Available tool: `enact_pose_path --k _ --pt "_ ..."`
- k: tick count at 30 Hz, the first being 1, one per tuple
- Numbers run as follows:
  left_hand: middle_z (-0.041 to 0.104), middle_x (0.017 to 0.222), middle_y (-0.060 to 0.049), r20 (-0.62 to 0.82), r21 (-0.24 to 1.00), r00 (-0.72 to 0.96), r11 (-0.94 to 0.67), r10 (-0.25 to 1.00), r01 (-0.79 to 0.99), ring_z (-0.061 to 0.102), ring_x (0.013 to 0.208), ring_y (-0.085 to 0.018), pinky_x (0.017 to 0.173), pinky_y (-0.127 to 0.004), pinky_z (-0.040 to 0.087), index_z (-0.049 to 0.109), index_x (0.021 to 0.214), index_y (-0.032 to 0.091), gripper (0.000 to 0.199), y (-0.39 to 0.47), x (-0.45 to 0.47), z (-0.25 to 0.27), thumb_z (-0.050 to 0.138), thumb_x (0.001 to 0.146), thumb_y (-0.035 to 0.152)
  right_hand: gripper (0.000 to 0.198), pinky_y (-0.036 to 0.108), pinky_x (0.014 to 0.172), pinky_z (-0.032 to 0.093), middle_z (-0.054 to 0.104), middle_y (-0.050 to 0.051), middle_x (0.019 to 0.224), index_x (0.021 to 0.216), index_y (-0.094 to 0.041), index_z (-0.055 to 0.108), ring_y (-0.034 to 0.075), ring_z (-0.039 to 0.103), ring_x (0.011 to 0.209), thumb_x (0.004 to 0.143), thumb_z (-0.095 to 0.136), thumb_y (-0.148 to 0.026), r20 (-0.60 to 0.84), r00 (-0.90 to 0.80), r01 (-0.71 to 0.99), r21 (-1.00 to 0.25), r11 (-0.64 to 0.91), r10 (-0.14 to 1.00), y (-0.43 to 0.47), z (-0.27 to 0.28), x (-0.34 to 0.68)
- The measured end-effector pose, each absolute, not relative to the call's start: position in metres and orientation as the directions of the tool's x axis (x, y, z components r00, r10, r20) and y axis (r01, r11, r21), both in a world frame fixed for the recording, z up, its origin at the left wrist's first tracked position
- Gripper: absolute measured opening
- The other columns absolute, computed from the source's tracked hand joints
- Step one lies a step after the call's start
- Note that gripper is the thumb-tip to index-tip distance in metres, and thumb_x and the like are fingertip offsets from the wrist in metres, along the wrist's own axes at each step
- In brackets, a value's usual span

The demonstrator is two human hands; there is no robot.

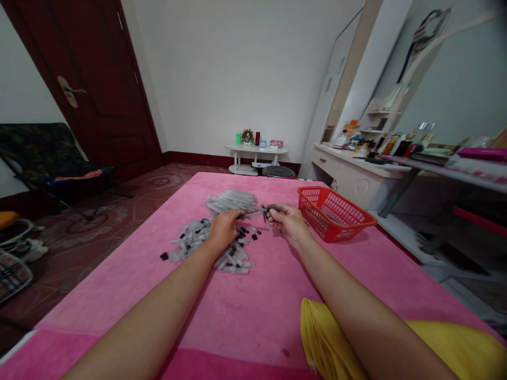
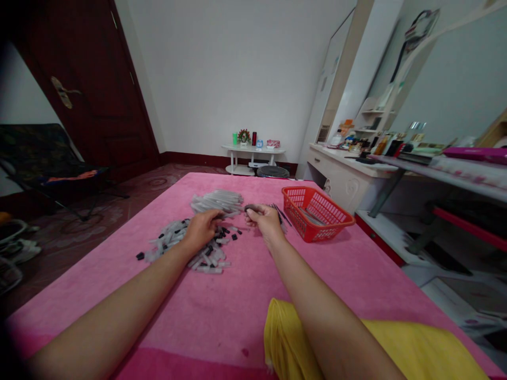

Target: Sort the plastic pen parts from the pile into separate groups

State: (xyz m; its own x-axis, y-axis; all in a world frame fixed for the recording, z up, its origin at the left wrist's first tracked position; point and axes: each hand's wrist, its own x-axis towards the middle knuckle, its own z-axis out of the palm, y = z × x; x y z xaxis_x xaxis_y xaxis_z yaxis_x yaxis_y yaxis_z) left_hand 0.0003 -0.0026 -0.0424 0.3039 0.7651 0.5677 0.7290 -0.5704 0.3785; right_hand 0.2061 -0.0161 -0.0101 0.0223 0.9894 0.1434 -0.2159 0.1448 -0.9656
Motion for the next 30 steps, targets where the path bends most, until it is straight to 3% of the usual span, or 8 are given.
enact_pose_path --k 11,14,18,22,27,30 --pt "0.07 0.1 -0.003 0.56 0.39 0.298 -0.564 0.773 0.728 0.063 0.094 -0.02 0.082 -0.028 0.047 0.064 0.103 0.02 0.03 -0.002 0.0 -0.043 0.049 0.079 0.011 0.008 0.018 0.054 0.055 0.071 0.007 0.07 0.074 -0.013 0.059 0.014 0.069 0.063 0.072 0.067 -0.012 -0.023 0.042 -0.342 -0.94 -0.007 0.999 -0.026 0.002 0.202" --pt "0.07 0.1 -0.003 0.559 0.39 0.306 -0.57 0.771 0.723 0.063 0.093 -0.019 0.081 -0.028 0.047 0.064 0.103 0.02 0.03 -0.002 0.0 -0.044 0.049 0.078 0.01 0.008 0.017 0.053 0.054 0.07 0.006 0.067 0.073 -0.012 0.059 0.013 0.068 0.06 0.073 0.063 -0.006 -0.034 0.062 -0.336 -0.942 -0.011 0.998 -0.027 0.003 0.202" --pt "0.07 0.1 -0.003 0.558 0.39 0.306 -0.57 0.771 0.724 0.063 0.093 -0.019 0.08 -0.028 0.047 0.064 0.102 0.02 0.031 -0.002 0.0 -0.043 0.049 0.078 0.01 0.006 0.014 0.045 0.05 0.067 0.004 0.061 0.072 -0.012 0.061 0.007 0.06 0.046 0.075 0.065 -0.014 -0.023 0.069 -0.286 -0.958 -0.003 0.997 -0.023 -0.003 0.203" --pt "0.07 0.099 -0.004 0.555 0.393 0.303 -0.565 0.774 0.725 0.063 0.092 -0.02 0.079 -0.028 0.047 0.065 0.101 0.02 0.03 -0.003 0.0 -0.042 0.049 0.077 0.01 0.01 0.014 0.04 0.048 0.064 0.0 0.057 0.072 -0.013 0.063 0.005 0.053 0.04 0.073 0.07 -0.02 -0.042 0.066 -0.245 -0.969 -0.025 0.997 -0.02 -0.009 0.207" --pt "0.07 0.101 -0.003 0.568 0.391 0.302 -0.575 0.765 0.719 0.063 0.093 -0.019 0.08 -0.028 0.047 0.064 0.102 0.02 0.031 -0.003 0.001 -0.042 0.049 0.078 0.009 0.015 0.021 0.056 0.055 0.066 0.001 0.064 0.076 -0.014 0.066 0.009 0.061 0.055 0.064 0.073 -0.012 -0.071 -0.036 -0.245 -0.966 -0.078 0.997 -0.022 -0.008 0.208" --pt "0.07 0.101 -0.003 0.567 0.389 0.303 -0.573 0.766 0.722 0.063 0.094 -0.019 0.081 -0.028 0.047 0.064 0.103 0.021 0.031 -0.002 0.001 -0.044 0.049 0.078 0.01 0.021 0.024 0.057 0.052 0.066 0.002 0.065 0.078 -0.014 0.067 0.011 0.06 0.057 0.058 0.075 -0.015 0.031 -0.06 -0.157 -0.987 0.022 0.998 -0.022 -0.007 0.206"
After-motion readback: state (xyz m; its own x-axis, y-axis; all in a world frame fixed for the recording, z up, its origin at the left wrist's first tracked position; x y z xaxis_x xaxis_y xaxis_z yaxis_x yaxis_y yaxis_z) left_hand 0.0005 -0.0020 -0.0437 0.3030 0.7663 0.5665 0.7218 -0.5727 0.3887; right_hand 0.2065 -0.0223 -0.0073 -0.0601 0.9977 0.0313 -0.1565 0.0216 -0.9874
